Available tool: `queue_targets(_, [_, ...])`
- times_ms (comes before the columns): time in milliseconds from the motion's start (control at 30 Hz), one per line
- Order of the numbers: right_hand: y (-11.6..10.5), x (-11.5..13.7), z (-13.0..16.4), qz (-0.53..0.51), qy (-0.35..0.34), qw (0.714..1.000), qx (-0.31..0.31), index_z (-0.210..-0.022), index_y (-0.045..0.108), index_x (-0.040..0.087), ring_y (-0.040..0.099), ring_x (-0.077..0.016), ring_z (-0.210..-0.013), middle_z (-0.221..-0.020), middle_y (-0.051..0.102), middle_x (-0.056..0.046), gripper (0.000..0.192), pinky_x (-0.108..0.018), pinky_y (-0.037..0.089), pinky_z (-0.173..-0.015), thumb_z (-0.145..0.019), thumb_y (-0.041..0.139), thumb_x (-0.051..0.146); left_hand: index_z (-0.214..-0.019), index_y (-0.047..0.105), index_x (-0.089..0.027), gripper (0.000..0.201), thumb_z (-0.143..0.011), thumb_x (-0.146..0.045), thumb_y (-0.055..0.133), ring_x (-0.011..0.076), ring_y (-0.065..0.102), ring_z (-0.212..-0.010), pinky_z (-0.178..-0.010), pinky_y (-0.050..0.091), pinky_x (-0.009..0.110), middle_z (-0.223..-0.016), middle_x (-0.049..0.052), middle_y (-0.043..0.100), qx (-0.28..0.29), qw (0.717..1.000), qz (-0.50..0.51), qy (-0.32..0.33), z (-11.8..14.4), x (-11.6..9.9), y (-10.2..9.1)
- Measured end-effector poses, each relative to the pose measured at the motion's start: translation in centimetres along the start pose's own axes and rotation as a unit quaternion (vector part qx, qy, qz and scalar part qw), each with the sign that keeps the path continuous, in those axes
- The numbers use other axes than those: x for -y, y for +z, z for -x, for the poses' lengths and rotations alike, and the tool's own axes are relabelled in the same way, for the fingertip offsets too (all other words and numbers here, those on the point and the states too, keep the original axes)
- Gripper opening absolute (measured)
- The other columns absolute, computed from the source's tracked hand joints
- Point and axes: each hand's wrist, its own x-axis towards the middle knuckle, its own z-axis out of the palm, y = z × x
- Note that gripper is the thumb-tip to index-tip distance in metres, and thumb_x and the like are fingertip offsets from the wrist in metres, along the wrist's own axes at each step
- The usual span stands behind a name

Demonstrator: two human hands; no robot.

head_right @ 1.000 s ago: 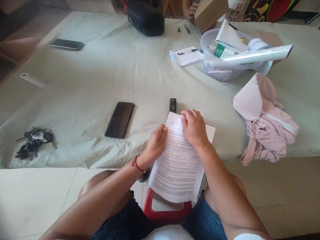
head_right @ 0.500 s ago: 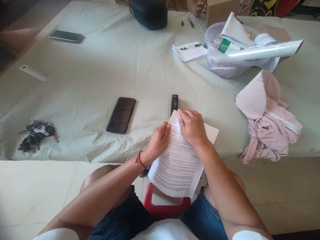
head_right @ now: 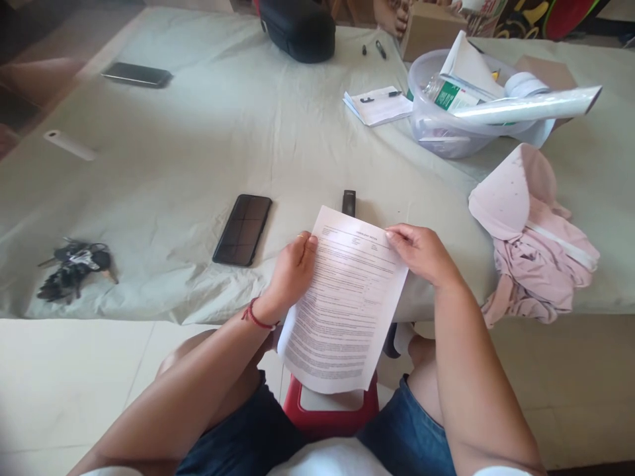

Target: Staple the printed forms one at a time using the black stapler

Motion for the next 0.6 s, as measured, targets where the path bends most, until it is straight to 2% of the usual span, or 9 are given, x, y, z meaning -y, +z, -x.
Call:
queue_targets(67, [-1.0, -0.5, 0.5, -0.107, 0.047, 0.993, -0.006, -0.103, 0.088, 0.029, 0.079, -0.0263, -0.097, -0.102, 0.086, -0.003, 0.033, -0.043, 0.061, -0.093, -0.089, 0.085, 0.059, -0.078, 0.035, -0.028, 0.038, -0.115, -0.026, 0.042, 0.0167, 0.043, -0.06, -0.063, 0.03, 0.034, -0.065, -0.004, 0.044, -0.015, 1.0, -0.006, -0.008, -0.1, 0.1, -0.5])
queue_targets(133, [-1.5, -0.8, 0.9, -0.206, 0.089, 0.974, -0.022, -0.103, 0.087, 0.03, 0.077, -0.0234, -0.089, -0.096, 0.085, -0.001, 0.041, -0.04, 0.062, -0.086, -0.078, 0.095, 0.061, -0.078, 0.034, -0.028, 0.039, -0.115, -0.027, 0.042, 0.0172, 0.042, -0.06, -0.062, 0.029, 0.034, -0.066, -0.004, 0.043, -0.024, 0.999, -0.013, -0.02, -0.1, 0.2, -0.7])
queue_targets(233, [-0.9, -0.8, 1.3, -0.305, 0.12, 0.944, -0.047, -0.104, 0.086, 0.03, 0.077, -0.0227, -0.086, -0.094, 0.085, -0.001, 0.053, -0.038, 0.063, -0.08, -0.066, 0.103, 0.063, -0.077, 0.033, -0.029, 0.04, -0.115, -0.025, 0.044, 0.0179, 0.042, -0.061, -0.063, 0.027, 0.035, -0.065, -0.004, 0.042, -0.036, 0.998, -0.022, -0.036, -0.2, 0.3, -0.5])
queue_targets(333, [0.8, -0.5, 1.4, -0.355, 0.13, 0.924, -0.049, -0.104, 0.085, 0.028, 0.082, -0.0296, -0.1, -0.099, 0.087, -0.004, 0.056, -0.046, 0.067, -0.093, -0.064, 0.105, 0.062, -0.077, 0.034, -0.028, 0.04, -0.115, -0.023, 0.045, 0.0181, 0.044, -0.063, -0.065, 0.029, 0.035, -0.067, -0.004, 0.044, -0.055, 0.997, -0.014, -0.045, -0.5, 0.6, 0.1])
queue_targets(433, [2.7, -0.1, 1.7, -0.384, 0.139, 0.912, -0.046, -0.104, 0.083, 0.026, 0.082, -0.0354, -0.113, -0.106, 0.088, -0.006, 0.059, -0.055, 0.064, -0.109, -0.062, 0.105, 0.061, -0.078, 0.037, -0.027, 0.039, -0.115, -0.024, 0.045, 0.0178, 0.044, -0.066, -0.067, 0.031, 0.035, -0.07, -0.003, 0.047, -0.075, 0.995, 0.001, -0.059, -0.7, 1.0, 0.5])
queue_targets(600, [4.5, 0.1, 2.2, -0.389, 0.136, 0.91, -0.053, -0.11, 0.08, 0.026, 0.082, -0.0359, -0.119, -0.112, 0.089, -0.007, 0.061, -0.058, 0.059, -0.118, -0.066, 0.102, 0.063, -0.079, 0.041, -0.026, 0.039, -0.118, -0.033, 0.044, 0.0174, 0.047, -0.072, -0.07, 0.038, 0.034, -0.076, -0.001, 0.051, -0.103, 0.99, 0.074, -0.061, -0.4, 0.9, 0.2])
